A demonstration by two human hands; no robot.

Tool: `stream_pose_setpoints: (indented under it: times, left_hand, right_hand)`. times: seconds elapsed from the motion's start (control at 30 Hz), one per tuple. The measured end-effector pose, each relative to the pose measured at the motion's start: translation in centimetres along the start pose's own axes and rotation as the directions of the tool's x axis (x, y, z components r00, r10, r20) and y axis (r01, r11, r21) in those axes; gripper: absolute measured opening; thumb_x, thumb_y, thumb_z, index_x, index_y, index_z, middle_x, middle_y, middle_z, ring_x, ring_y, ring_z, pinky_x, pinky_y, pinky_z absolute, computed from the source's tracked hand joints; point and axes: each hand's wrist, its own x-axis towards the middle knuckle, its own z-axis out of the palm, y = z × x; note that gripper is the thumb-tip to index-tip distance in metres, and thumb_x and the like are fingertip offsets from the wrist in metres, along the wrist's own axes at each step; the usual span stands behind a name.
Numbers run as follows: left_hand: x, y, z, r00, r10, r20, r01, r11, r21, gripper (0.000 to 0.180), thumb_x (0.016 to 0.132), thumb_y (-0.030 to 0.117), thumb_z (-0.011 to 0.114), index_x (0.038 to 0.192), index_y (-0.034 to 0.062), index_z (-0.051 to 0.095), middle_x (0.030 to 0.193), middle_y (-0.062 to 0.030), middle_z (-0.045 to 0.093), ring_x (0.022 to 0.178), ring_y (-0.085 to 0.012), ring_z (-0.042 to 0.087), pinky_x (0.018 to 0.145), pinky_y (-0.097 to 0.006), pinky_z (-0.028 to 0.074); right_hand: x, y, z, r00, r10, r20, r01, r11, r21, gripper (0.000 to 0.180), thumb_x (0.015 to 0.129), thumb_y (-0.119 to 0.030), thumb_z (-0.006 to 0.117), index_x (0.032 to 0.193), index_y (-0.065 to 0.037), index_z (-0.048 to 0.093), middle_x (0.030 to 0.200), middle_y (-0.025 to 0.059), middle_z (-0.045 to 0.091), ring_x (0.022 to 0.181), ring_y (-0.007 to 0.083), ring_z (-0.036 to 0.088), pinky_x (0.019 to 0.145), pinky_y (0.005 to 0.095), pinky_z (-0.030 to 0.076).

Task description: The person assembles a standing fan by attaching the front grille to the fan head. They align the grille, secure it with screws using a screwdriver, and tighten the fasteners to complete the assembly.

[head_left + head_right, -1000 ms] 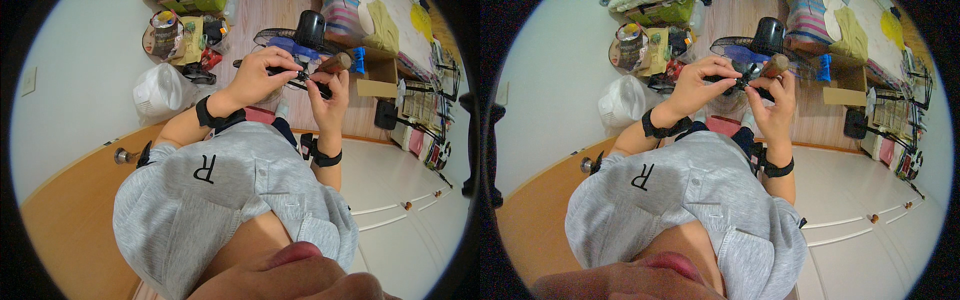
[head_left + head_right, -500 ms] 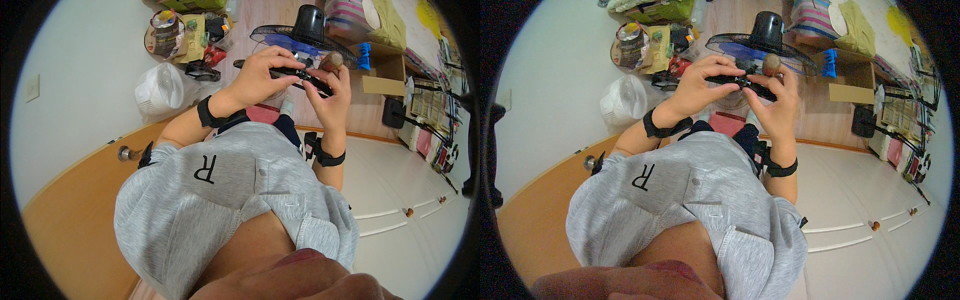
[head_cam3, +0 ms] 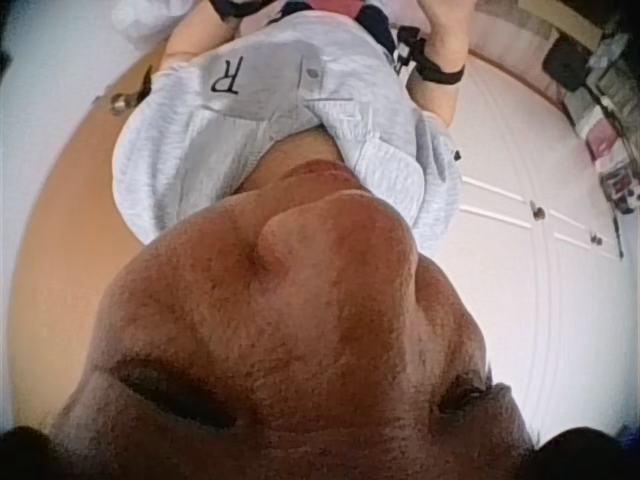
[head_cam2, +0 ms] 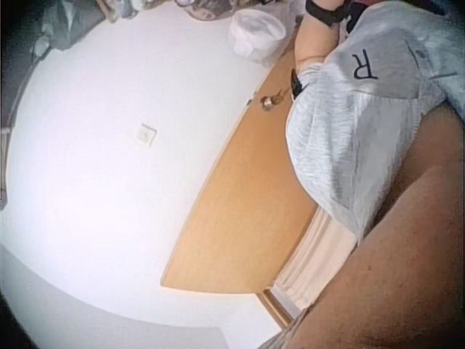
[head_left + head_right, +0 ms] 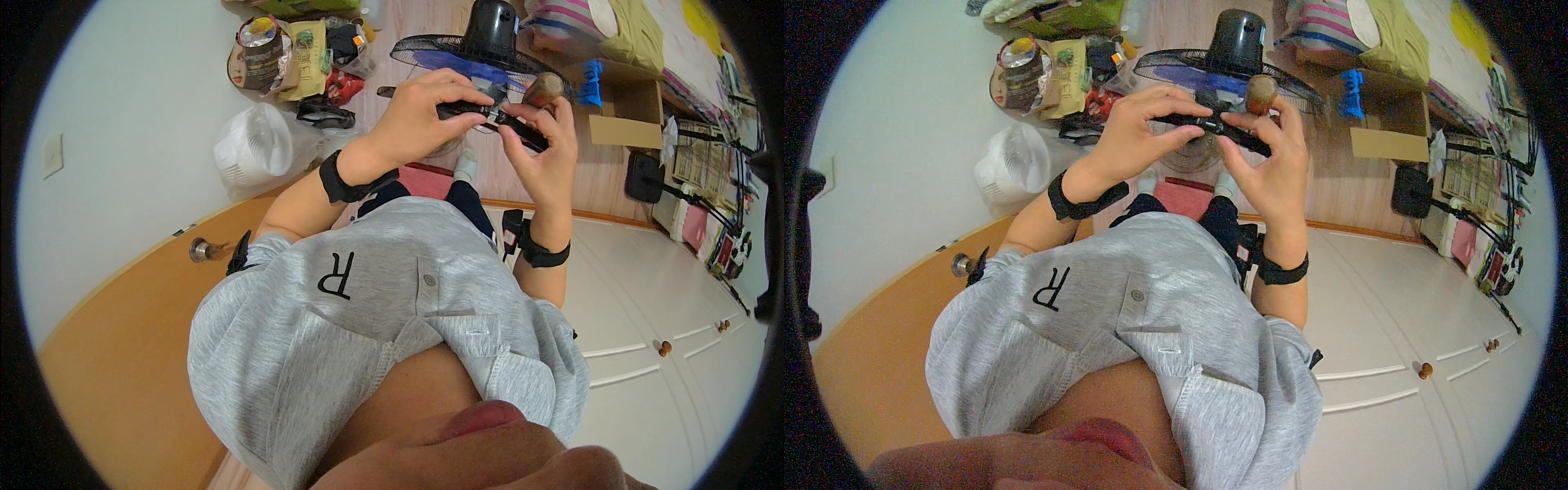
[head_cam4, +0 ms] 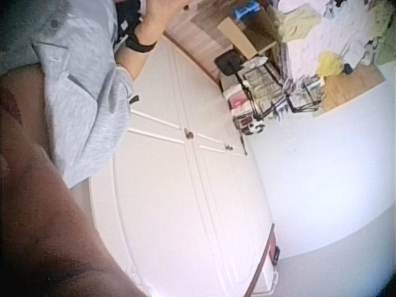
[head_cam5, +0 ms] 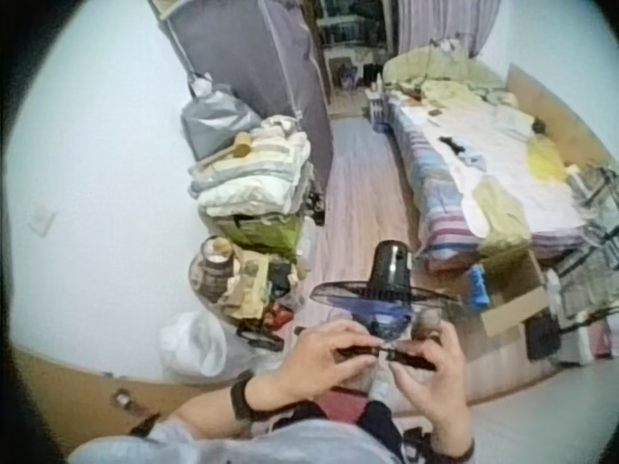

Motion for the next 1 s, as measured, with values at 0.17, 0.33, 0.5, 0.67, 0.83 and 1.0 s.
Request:
stream_pose_setpoints:
  times: [0.17,0.33,0.5,0.67,0.83,1.0]
  left_hand:
    - [-0.1,0.1,0.1,1.0,0.023,0.002,-0.022,0.999,-0.043,0.028,0.083,0.01,0.081,0.11,0.0068,0.079,0.103,-0.0095,0.073,0.099,-0.0239,0.068,0.088,-0.034,0.052]
    - [-0.6,0.2,0.0,1.0,0.02,0.009,-0.019,0.999,-0.046,0.027,0.085,0.01,0.079,0.112,0.0077,0.079,0.103,-0.0091,0.073,0.097,-0.023,0.067,0.087,-0.033,0.052]
    - [-1.3,0.3,-0.5,1.0,0.003,0.006,-0.003,0.996,-0.086,0.025,0.087,0.01,0.078,0.112,0.0085,0.079,0.103,-0.0086,0.073,0.097,-0.0225,0.068,0.087,-0.033,0.052]
    - [-1.5,0.1,-0.8,1.0,-0.019,-0.003,0.019,0.996,-0.088,0.025,0.087,0.01,0.078,0.112,0.0087,0.079,0.104,-0.0085,0.073,0.098,-0.022,0.068,0.087,-0.033,0.052]
    - [-1.6,-0.1,-0.8,0.999,-0.033,-0.007,0.032,0.991,-0.126,0.025,0.087,0.011,0.078,0.112,0.009,0.08,0.105,-0.0081,0.073,0.097,-0.0213,0.068,0.088,-0.032,0.052]
    - [-1.0,0.0,-0.7,1.0,0.027,0.01,-0.027,0.998,-0.057,0.028,0.088,0.011,0.078,0.116,0.0081,0.078,0.107,-0.0088,0.074,0.1,-0.0206,0.069,0.089,-0.033,0.053]
  right_hand:
    - [-0.5,-0.2,0.2,0.998,0.046,-0.039,-0.043,0.996,0.082,0.02,0.075,-0.006,0.083,0.094,-0.005,0.077,0.117,0.0143,0.064,0.109,0.0276,0.064,0.09,0.0356,0.053]
    - [-0.5,-0.3,0.5,0.999,-0.044,-0.016,0.044,0.999,0.015,0.015,0.082,0.002,0.078,0.095,0.001,0.073,0.123,0.012,0.063,0.097,0.0158,0.065,0.083,0.0264,0.053]
    - [-0.7,-0.9,1.0,0.998,0.067,-0.012,-0.064,0.99,0.129,0.016,0.075,-0.006,0.084,0.089,-0.004,0.076,0.115,0.015,0.064,0.108,0.0285,0.064,0.09,0.0371,0.052]
    - [-0.3,-1.4,1.4,0.994,-0.108,-0.02,0.107,0.993,-0.042,0.015,0.079,-0.002,0.081,0.091,-0.002,0.073,0.115,0.0133,0.062,0.1,0.0234,0.064,0.085,0.0318,0.053]
    - [-0.6,-1.3,1.5,1.0,-0.005,-0.023,0.006,0.999,0.052,0.018,0.075,-0.007,0.084,0.09,-0.004,0.075,0.116,0.0167,0.065,0.11,0.0301,0.064,0.092,0.0391,0.051]
    - [-0.3,0.0,1.3,0.997,-0.047,-0.054,0.05,0.997,0.054,0.017,0.074,-0.007,0.084,0.089,-0.005,0.075,0.116,0.0161,0.066,0.11,0.0303,0.064,0.095,0.0404,0.049]
